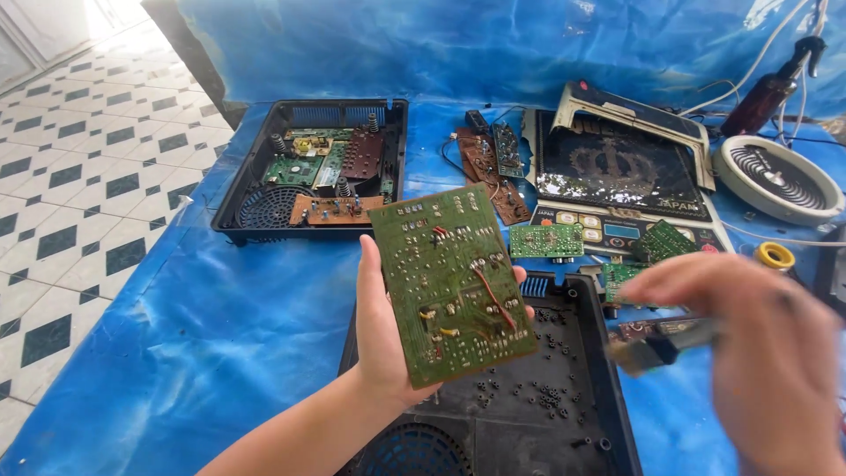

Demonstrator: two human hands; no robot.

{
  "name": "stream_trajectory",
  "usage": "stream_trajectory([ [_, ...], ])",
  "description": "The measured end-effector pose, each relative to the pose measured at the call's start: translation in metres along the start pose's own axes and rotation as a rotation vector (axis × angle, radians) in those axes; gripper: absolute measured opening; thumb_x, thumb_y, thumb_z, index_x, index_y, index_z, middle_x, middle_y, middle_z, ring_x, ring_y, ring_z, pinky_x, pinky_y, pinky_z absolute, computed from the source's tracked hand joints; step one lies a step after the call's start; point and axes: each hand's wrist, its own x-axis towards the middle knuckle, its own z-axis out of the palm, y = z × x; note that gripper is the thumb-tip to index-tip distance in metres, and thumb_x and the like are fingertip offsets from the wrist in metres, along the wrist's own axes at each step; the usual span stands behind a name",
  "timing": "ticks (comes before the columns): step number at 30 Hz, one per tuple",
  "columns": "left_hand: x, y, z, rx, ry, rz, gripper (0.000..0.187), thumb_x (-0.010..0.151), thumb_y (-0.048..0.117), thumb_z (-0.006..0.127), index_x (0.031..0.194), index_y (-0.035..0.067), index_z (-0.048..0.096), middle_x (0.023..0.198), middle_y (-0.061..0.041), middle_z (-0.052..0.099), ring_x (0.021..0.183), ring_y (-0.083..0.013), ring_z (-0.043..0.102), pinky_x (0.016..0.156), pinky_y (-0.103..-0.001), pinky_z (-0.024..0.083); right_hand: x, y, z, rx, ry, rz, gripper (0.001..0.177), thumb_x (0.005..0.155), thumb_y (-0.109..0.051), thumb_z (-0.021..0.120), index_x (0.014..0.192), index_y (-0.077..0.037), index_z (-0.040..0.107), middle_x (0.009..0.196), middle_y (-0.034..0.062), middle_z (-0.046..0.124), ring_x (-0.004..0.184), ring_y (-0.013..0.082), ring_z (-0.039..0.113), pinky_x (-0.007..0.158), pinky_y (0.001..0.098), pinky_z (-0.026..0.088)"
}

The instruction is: Cleaning dust and debris from electronic circuit boards using a handheld brush

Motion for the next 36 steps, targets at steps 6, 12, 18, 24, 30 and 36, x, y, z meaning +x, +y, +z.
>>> stream_trajectory([
  [6,0.001,-0.021,-0.023,0.051,-0.064,-0.258,0.104,0.085,0.078,0.044,0.164,0.010,0.037,0.148,-0.024,0.054,0.126,-0.0435,0.059,0.102,-0.063,0.049,-0.024,0.000,-0.012,-0.258,0.311,-0.557,0.020,0.105,-0.005,0.043,0.087,-0.004,0.051,0.076,0.0117,0.055,0.060,0.0140,0.051,0.059,0.0218,0.036],
  [12,0.000,-0.036,-0.029,0.073,-0.043,-0.391,0.116,0.074,0.081,0.050,0.159,0.003,0.042,0.147,-0.022,0.056,0.119,-0.0346,0.063,0.104,-0.055,0.051,-0.018,-0.038,0.026,-0.349,-0.145,-0.548,0.060,0.097,-0.057,0.036,0.105,-0.012,0.075,0.130,0.0123,0.072,0.099,0.0169,0.083,0.089,0.0320,0.066],
  [18,-0.001,-0.032,-0.029,0.163,0.064,-0.406,0.116,0.077,0.086,0.035,0.158,0.004,0.044,0.134,-0.025,0.061,0.118,-0.0354,0.063,0.107,-0.054,0.049,-0.027,-0.047,0.023,-0.149,-0.400,-0.164,0.057,0.101,-0.054,0.045,0.087,-0.020,0.088,0.112,-0.0006,0.092,0.080,0.0118,0.096,0.069,0.0327,0.078],
  [24,0.004,-0.029,-0.025,0.086,0.174,-0.340,0.116,0.080,0.090,0.027,0.153,0.004,0.052,0.123,-0.031,0.065,0.108,-0.0388,0.065,0.098,-0.055,0.051,-0.015,-0.044,0.019,-0.170,-0.756,-0.313,0.041,0.105,-0.044,0.052,0.078,-0.016,0.062,0.112,0.0064,0.081,0.081,0.0187,0.080,0.078,0.0348,0.061],
  [30,0.005,-0.026,-0.019,0.205,0.244,-0.365,0.118,0.075,0.088,0.025,0.154,0.005,0.052,0.127,-0.030,0.066,0.113,-0.0389,0.065,0.100,-0.056,0.051,-0.015,-0.044,0.020,-0.236,-0.551,-0.294,0.055,0.104,-0.058,0.040,0.082,-0.017,0.070,0.117,0.0042,0.082,0.089,0.0162,0.080,0.077,0.0391,0.058],
  [36,0.008,-0.022,-0.016,0.158,0.336,-0.320,0.111,0.076,0.085,0.030,0.153,0.008,0.055,0.124,-0.032,0.066,0.106,-0.0450,0.066,0.096,-0.060,0.051,-0.013,-0.047,0.022,-0.101,-0.786,-0.475,0.043,0.108,-0.041,0.049,0.081,-0.011,0.066,0.098,0.0048,0.080,0.077,0.0180,0.083,0.070,0.0298,0.068],
])
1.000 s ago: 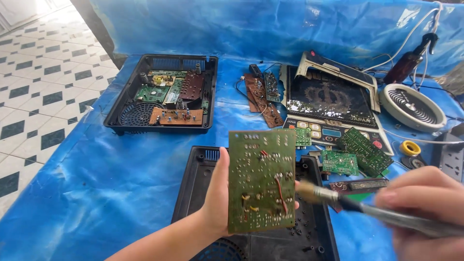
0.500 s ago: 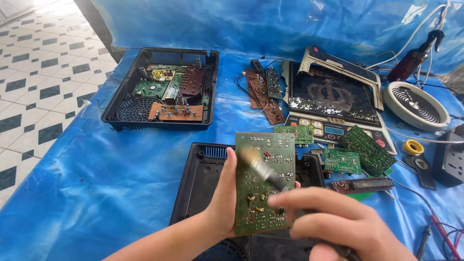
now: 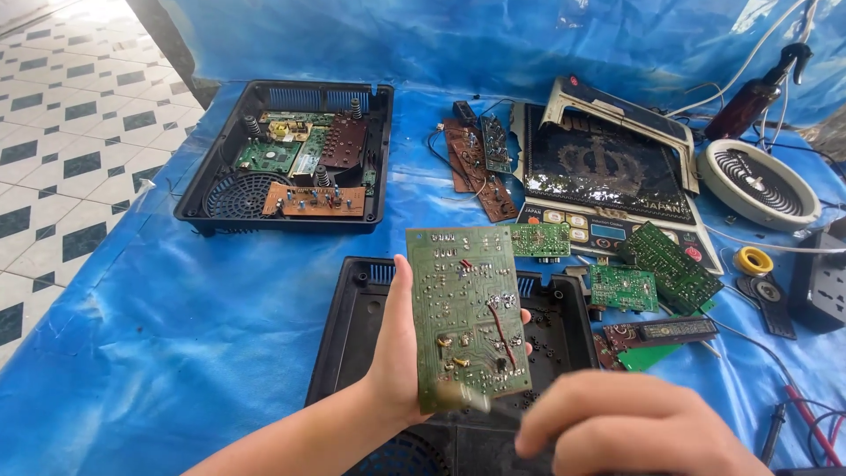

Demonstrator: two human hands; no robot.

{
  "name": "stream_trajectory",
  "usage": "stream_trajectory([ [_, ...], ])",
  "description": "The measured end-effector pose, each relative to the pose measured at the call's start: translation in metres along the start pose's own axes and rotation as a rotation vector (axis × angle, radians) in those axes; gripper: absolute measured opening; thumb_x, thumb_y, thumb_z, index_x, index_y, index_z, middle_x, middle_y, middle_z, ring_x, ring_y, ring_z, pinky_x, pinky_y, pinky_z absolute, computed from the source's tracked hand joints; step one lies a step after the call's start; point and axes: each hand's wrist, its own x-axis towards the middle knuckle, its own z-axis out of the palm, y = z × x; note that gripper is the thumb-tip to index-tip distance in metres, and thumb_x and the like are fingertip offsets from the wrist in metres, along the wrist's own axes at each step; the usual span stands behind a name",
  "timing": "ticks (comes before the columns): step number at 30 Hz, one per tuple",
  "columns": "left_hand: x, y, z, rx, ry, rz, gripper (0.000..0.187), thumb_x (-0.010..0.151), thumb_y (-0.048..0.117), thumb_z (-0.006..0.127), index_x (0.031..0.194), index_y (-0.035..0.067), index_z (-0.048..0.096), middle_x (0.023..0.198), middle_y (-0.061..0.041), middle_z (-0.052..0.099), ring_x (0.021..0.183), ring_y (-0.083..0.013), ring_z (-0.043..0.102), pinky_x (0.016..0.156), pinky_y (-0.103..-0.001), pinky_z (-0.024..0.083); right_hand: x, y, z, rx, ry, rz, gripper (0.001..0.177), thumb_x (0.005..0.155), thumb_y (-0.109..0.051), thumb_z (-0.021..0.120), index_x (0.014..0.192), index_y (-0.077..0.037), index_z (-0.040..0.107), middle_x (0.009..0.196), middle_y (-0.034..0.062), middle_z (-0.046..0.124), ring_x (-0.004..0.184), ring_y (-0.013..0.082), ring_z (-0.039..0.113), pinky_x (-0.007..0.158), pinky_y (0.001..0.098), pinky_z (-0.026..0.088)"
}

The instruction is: Cleaning dust and debris from electronic circuit boards using a handheld brush

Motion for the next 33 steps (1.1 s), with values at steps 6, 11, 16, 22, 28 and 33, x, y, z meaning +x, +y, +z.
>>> stream_trajectory([
  [6,-0.003,-0.002,-0.003,0.043,-0.168,0.052,0.115,0.073,0.086,0.035,0.147,0.000,0.054,0.117,-0.025,0.066,0.106,-0.0358,0.066,0.097,-0.052,0.052,0.001,0.000,0.018,0.034,0.410,0.216,0.056,0.104,-0.054,0.045,0.076,-0.012,0.070,0.109,0.0097,0.081,0.073,0.0181,0.075,0.070,0.0359,0.057],
  [11,0.000,-0.001,-0.002,0.004,-0.001,-0.038,0.112,0.076,0.087,0.030,0.152,0.008,0.056,0.122,-0.028,0.068,0.101,-0.0409,0.067,0.092,-0.055,0.053,0.013,0.003,-0.005,0.109,0.057,-0.133,0.049,0.111,-0.037,0.041,0.074,-0.007,0.055,0.082,0.0092,0.075,0.057,0.0253,0.067,0.052,0.0343,0.054],
  [16,-0.009,-0.002,0.014,0.021,0.012,-0.042,0.108,0.077,0.081,0.032,0.147,0.004,0.057,0.123,-0.028,0.067,0.107,-0.0402,0.066,0.094,-0.056,0.053,-0.007,0.006,0.010,-0.065,0.395,0.182,0.052,0.104,-0.051,0.042,0.077,-0.011,0.060,0.111,0.0100,0.079,0.086,0.0177,0.074,0.078,0.0332,0.061],
  [22,0.002,-0.004,0.001,-0.007,0.023,-0.032,0.111,0.081,0.085,0.027,0.150,0.003,0.058,0.115,-0.031,0.069,0.095,-0.0432,0.067,0.089,-0.057,0.053,0.001,-0.003,0.006,-0.026,0.258,0.128,0.051,0.105,-0.050,0.046,0.070,-0.016,0.059,0.091,0.0035,0.079,0.068,0.0169,0.071,0.066,0.0302,0.060],
  [28,-0.005,-0.005,0.010,-0.030,-0.016,-0.098,0.111,0.078,0.084,0.029,0.140,-0.003,0.059,0.122,-0.030,0.065,0.110,-0.0398,0.063,0.099,-0.054,0.049,0.009,0.004,0.007,-0.050,0.324,0.092,0.060,0.108,-0.059,0.035,0.079,-0.012,0.059,0.110,0.0105,0.074,0.083,0.0205,0.069,0.079,0.0343,0.057],
  [33,0.000,0.001,0.011,-0.005,0.179,-0.065,0.110,0.080,0.081,0.025,0.150,0.005,0.059,0.122,-0.036,0.067,0.101,-0.0464,0.064,0.093,-0.057,0.050,0.004,0.006,-0.008,0.048,-0.011,0.021,0.044,0.111,-0.040,0.041,0.081,-0.011,0.057,0.100,0.0077,0.076,0.077,0.0235,0.074,0.070,0.0347,0.059],
])
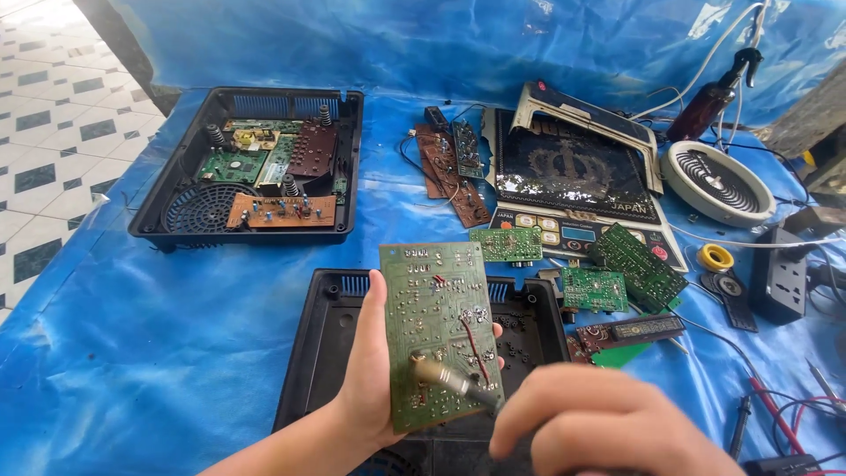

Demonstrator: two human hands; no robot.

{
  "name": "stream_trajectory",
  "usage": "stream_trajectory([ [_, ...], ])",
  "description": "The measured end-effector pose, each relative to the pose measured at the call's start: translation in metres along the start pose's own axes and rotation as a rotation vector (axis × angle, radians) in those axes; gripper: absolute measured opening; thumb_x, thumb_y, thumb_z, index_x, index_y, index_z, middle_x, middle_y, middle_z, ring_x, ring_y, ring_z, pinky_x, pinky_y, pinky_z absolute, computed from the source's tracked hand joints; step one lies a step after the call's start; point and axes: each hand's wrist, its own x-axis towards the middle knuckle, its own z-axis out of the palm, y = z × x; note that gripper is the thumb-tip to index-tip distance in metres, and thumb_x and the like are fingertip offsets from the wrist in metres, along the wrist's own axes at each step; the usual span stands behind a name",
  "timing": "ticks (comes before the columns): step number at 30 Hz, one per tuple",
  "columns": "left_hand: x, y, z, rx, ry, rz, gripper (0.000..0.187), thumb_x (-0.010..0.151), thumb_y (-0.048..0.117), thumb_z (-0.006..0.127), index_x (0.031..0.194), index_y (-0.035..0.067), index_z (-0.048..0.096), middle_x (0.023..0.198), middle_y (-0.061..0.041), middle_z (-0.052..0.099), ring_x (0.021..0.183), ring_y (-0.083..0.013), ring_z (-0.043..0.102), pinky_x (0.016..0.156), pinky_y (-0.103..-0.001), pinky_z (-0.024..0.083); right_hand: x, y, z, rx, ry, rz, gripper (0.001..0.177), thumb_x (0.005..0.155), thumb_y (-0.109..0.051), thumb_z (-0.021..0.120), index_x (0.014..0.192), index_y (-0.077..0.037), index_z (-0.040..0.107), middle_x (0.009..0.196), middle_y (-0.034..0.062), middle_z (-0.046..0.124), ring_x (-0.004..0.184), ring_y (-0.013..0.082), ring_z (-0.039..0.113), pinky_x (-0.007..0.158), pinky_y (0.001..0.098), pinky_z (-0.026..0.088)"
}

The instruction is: Cleaning dust and debris from electronic circuit boards using a handheld brush

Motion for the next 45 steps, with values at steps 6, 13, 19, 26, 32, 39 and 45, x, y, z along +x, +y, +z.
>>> stream_trajectory([
  [6,-0.003,0.004,0.002,-0.056,-0.020,-0.015,0.106,0.083,0.084,0.024,0.136,0.000,0.062,0.120,-0.030,0.065,0.108,-0.0429,0.062,0.101,-0.060,0.047,0.001,0.009,-0.002,-0.118,0.228,0.072,0.061,0.107,-0.062,0.033,0.079,-0.012,0.054,0.103,0.0090,0.071,0.078,0.0204,0.065,0.075,0.0318,0.055],
  [13,-0.003,0.004,0.002,-0.040,-0.016,0.037,0.108,0.080,0.082,0.026,0.146,0.004,0.061,0.116,-0.032,0.066,0.100,-0.0453,0.063,0.094,-0.062,0.049,-0.009,0.016,-0.004,-0.119,0.208,0.114,0.062,0.107,-0.061,0.034,0.079,-0.011,0.057,0.097,0.0067,0.073,0.076,0.0195,0.069,0.071,0.0318,0.057],
  [19,0.000,0.006,0.001,-0.023,-0.054,0.095,0.108,0.080,0.082,0.028,0.147,0.004,0.058,0.113,-0.032,0.067,0.091,-0.0435,0.065,0.088,-0.059,0.052,-0.006,0.006,-0.010,-0.038,0.134,0.114,0.068,0.107,-0.064,0.036,0.073,-0.011,0.060,0.082,0.0047,0.073,0.064,0.0189,0.067,0.061,0.0311,0.055],
  [26,0.001,0.008,-0.001,-0.003,-0.070,0.149,0.103,0.082,0.079,0.029,0.142,0.002,0.061,0.112,-0.036,0.068,0.089,-0.0459,0.066,0.083,-0.057,0.053,0.003,0.005,-0.010,0.094,0.103,0.034,0.066,0.111,-0.061,0.035,0.072,-0.012,0.058,0.074,0.0045,0.073,0.054,0.0220,0.064,0.051,0.0345,0.053],
  [32,-0.003,0.005,0.002,-0.071,-0.042,-0.029,0.103,0.082,0.086,0.025,0.139,0.008,0.062,0.118,-0.035,0.064,0.102,-0.0470,0.062,0.097,-0.061,0.048,-0.003,0.027,-0.002,-0.196,0.370,0.022,0.056,0.106,-0.052,0.036,0.079,-0.009,0.058,0.093,0.0097,0.075,0.074,0.0194,0.072,0.068,0.0288,0.057],
  [39,-0.002,0.006,0.003,-0.019,-0.041,0.058,0.108,0.079,0.082,0.027,0.148,0.006,0.059,0.115,-0.033,0.067,0.095,-0.0472,0.065,0.090,-0.062,0.051,-0.008,0.016,-0.004,-0.085,0.274,0.027,0.059,0.109,-0.055,0.038,0.082,-0.009,0.064,0.088,0.0081,0.078,0.075,0.0204,0.078,0.072,0.0318,0.065],
  [45,-0.001,0.003,0.002,-0.001,-0.025,0.050,0.107,0.078,0.079,0.028,0.150,0.006,0.058,0.121,-0.036,0.066,0.101,-0.0448,0.064,0.093,-0.059,0.051,-0.003,0.010,-0.003,0.165,0.181,0.156,0.070,0.106,-0.067,0.044,0.070,-0.011,0.064,0.070,0.0064,0.076,0.055,0.0206,0.066,0.052,0.0340,0.052],
])
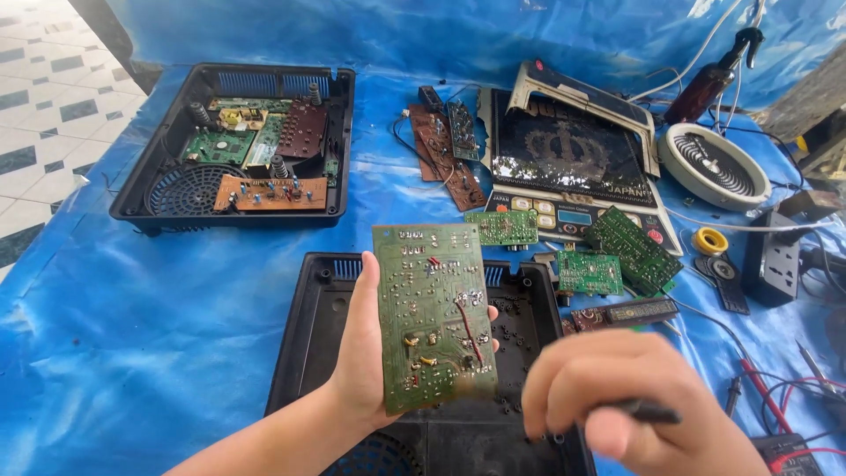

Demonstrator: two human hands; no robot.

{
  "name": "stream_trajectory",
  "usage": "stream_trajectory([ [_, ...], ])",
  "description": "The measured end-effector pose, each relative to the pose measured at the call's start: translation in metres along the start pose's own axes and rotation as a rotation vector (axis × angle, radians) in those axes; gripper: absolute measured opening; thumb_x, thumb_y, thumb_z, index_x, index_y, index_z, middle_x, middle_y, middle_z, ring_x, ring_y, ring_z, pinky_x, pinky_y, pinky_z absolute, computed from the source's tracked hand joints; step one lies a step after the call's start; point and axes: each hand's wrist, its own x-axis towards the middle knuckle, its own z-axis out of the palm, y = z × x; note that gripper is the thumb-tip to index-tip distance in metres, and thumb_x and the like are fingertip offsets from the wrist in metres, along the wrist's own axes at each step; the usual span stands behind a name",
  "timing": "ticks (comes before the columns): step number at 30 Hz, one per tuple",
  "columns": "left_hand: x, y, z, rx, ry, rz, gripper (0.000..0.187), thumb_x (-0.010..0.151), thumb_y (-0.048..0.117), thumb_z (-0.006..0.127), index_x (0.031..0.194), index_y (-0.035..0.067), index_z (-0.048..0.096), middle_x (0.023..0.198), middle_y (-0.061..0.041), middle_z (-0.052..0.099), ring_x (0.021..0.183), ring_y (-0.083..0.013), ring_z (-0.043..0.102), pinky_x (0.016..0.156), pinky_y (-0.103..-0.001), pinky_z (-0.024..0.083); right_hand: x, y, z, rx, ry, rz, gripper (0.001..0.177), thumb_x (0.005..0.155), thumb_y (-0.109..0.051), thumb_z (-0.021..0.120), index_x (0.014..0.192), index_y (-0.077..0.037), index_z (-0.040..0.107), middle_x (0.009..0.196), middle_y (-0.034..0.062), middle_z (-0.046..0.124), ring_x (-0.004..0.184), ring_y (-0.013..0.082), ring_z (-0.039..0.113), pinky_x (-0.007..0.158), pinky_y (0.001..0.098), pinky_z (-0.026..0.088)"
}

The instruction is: Cleaning dust and debris from electronic circuit boards using a handheld brush

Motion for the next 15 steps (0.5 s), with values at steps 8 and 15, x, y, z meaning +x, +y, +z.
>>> stream_trajectory([
  [8,0.006,-0.008,-0.014,0.070,-0.162,0.037,0.107,0.080,0.080,0.031,0.152,0.004,0.053,0.118,-0.031,0.068,0.100,-0.0427,0.067,0.092,-0.058,0.053,-0.007,-0.001,0.005,-0.055,0.044,0.062,0.065,0.102,-0.064,0.044,0.072,-0.012,0.068,0.076,0.0045,0.079,0.063,0.0198,0.076,0.058,0.0355,0.064],
  [15,0.002,-0.011,-0.013,0.062,-0.146,0.084,0.101,0.078,0.076,0.033,0.143,0.002,0.056,0.125,-0.025,0.064,0.110,-0.0405,0.064,0.095,-0.061,0.052,0.003,0.006,0.007,-0.335,0.272,-0.196,0.049,0.103,-0.045,0.039,0.084,-0.005,0.060,0.105,0.0164,0.073,0.083,0.0218,0.071,0.075,0.0316,0.061],
])
